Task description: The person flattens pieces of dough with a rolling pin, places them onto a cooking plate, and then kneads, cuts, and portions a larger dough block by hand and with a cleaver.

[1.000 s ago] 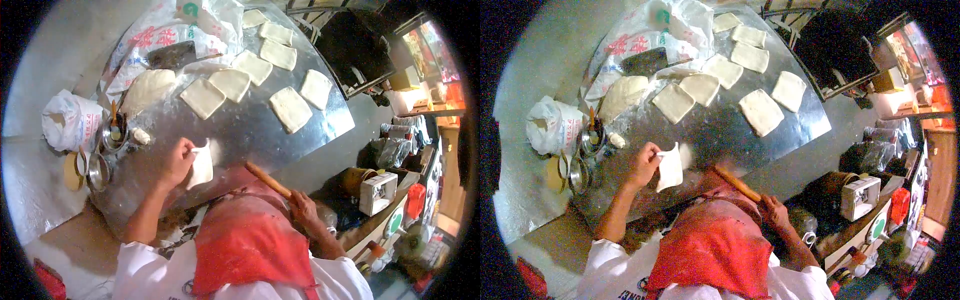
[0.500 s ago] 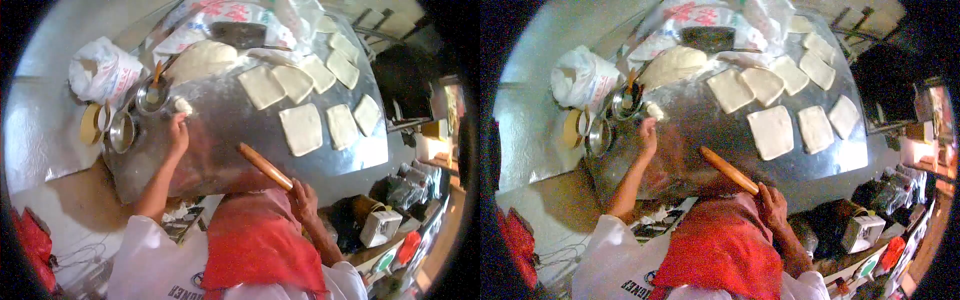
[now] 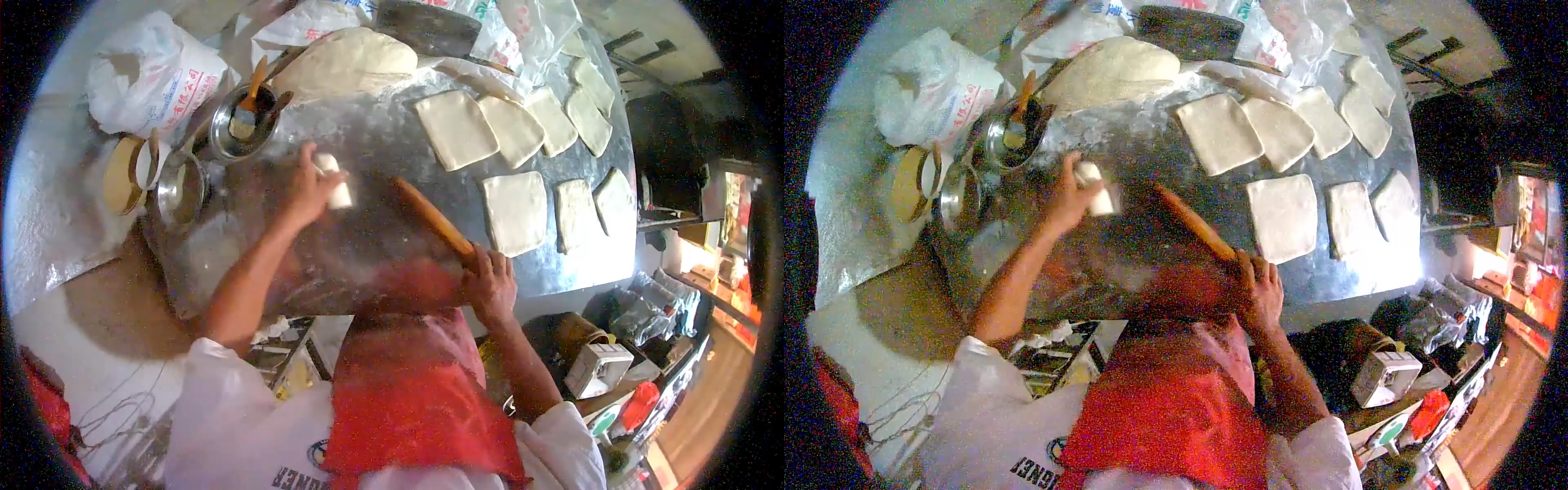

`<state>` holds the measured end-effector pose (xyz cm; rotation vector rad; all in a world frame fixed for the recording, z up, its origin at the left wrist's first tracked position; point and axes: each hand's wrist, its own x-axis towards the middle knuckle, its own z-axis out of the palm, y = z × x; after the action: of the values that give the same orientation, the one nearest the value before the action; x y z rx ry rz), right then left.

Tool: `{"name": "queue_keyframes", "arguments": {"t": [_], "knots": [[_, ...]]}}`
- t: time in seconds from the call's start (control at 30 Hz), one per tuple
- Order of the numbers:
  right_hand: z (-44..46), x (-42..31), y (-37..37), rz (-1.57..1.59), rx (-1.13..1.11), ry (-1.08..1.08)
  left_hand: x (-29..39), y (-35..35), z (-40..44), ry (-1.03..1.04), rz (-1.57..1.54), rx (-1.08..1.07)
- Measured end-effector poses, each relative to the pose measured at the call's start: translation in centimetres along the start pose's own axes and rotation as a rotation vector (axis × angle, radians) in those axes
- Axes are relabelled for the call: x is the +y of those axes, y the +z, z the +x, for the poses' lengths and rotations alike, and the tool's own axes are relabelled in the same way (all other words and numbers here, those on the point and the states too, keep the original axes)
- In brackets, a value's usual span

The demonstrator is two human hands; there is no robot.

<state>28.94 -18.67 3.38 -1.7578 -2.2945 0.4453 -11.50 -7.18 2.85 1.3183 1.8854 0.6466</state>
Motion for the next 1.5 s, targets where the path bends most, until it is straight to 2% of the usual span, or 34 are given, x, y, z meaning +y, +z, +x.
{"name": "queue_keyframes", "arguments": {"t": [0.07, 0.1, 0.17, 0.2, 0.27, 0.3, 0.33, 0.4, 0.43, 0.47, 0.53, 0.6, 0.67, 0.7, 0.77, 0.8, 0.87, 0.93, 0.97, 1.07, 1.1, 1.13, 1.23, 1.33, 1.4, 1.43, 1.5], "knots": [[0.2, -0.1, 0.0, 0.014, -0.003, -0.001, 2.5, 0.0, -3.3, -0.401, -0.194, -0.205], [0.0, -0.1, -0.1, 0.017, -0.026, 0.008, 1.2, 0.0, -4.4, -0.399, -0.194, -0.201], [-0.3, 0.4, -0.2, 0.016, -0.046, 0.021, -2.2, 0.2, -5.5, 0.019, 0.219, -0.014], [-0.5, 0.5, -0.2, 0.038, -0.099, 0.045, -1.2, -0.3, -5.5, 0.02, 0.218, -0.012], [-0.2, 0.2, -0.5, 0.057, -0.148, 0.064, 1.8, -2.1, -5.3, 0.82, 0.986, 0.078], [0.2, -0.4, -1.3, 0.122, -0.161, 0.109, 2.1, -1.8, -4.3, 0.914, 1.02, -0.018], [0.4, -0.9, -1.7, 0.185, -0.175, 0.154, 2.3, -1.1, -3.3, 0.908, 1.016, -0.012], [0.1, -0.7, -1.2, 0.215, -0.194, 0.176, 2.8, 1.0, -0.9, 0.665, 0.813, -0.162], [0.0, -0.6, -1.3, 0.25, -0.211, 0.204, 3.1, 2.4, 0.0, 0.554, 0.633, -0.094], [-0.2, -0.6, -1.5, 0.24, -0.213, 0.211, 2.9, 3.5, -0.2, 0.557, 0.621, -0.099], [0.0, -0.9, -2.2, 0.245, -0.23, 0.187, 5.5, 4.3, -1.7, 0.547, 0.752, 0.051], [-0.2, -0.4, -2.2, 0.266, -0.211, 0.168, 3.5, 5.1, -3.3, 0.538, 0.739, 0.038], [-0.2, 0.0, -2.4, 0.273, -0.223, 0.126, 1.8, 5.6, -7.2, 0.389, 0.518, -0.025], [-0.5, 0.5, -2.0, 0.277, -0.225, 0.124, 1.2, 5.8, -8.8, 0.396, 0.522, -0.032], [-0.9, 0.9, -1.3, 0.288, -0.196, 0.111, 0.4, 6.4, -11.0, 0.332, 0.408, 0.108], [-0.7, 1.0, -1.3, 0.292, -0.17, 0.088, 0.9, 7.1, -10.9, 0.419, 0.461, 0.222], [-0.9, 1.1, -1.6, 0.297, -0.184, 0.104, 1.1, 8.2, -9.4, 0.55, 0.285, 0.144], [-0.8, 1.4, -0.9, 0.213, -0.164, 0.015, 2.3, 8.7, -6.8, 0.552, 0.11, 0.186], [-0.7, 1.2, -1.2, 0.215, -0.171, 0.009, 6.5, 7.1, -7.2, 0.5, 0.119, 0.193], [-0.3, 0.9, -1.9, 0.247, -0.242, 0.098, 2.5, 10.4, -9.8, 0.537, 0.226, 0.332], [-0.5, 0.9, -1.7, 0.21, -0.236, 0.098, 0.0, 13.2, -12.3, 0.372, 0.313, 0.215], [-0.5, 0.9, -1.7, 0.174, -0.227, 0.093, 0.9, 12.4, -14.7, 0.447, 0.36, 0.207], [-1.2, 0.9, -2.3, 0.199, -0.218, 0.064, 3.3, 11.3, -15.6, 0.377, 0.304, 0.184], [-0.6, 0.6, -2.0, 0.188, -0.194, 0.055, 4.0, 10.6, -11.7, 0.281, 0.19, 0.145], [-0.5, 0.7, -1.6, 0.11, -0.18, 0.073, 4.4, 10.9, -9.2, 0.219, 0.635, 0.177], [0.3, 0.8, -1.3, 0.102, -0.182, 0.074, 4.1, 11.9, -8.4, 0.152, 0.636, 0.217], [-0.1, 0.1, -1.9, 0.098, -0.169, 0.092, 3.4, 12.1, -9.5, 0.153, 0.632, 0.187]]}}
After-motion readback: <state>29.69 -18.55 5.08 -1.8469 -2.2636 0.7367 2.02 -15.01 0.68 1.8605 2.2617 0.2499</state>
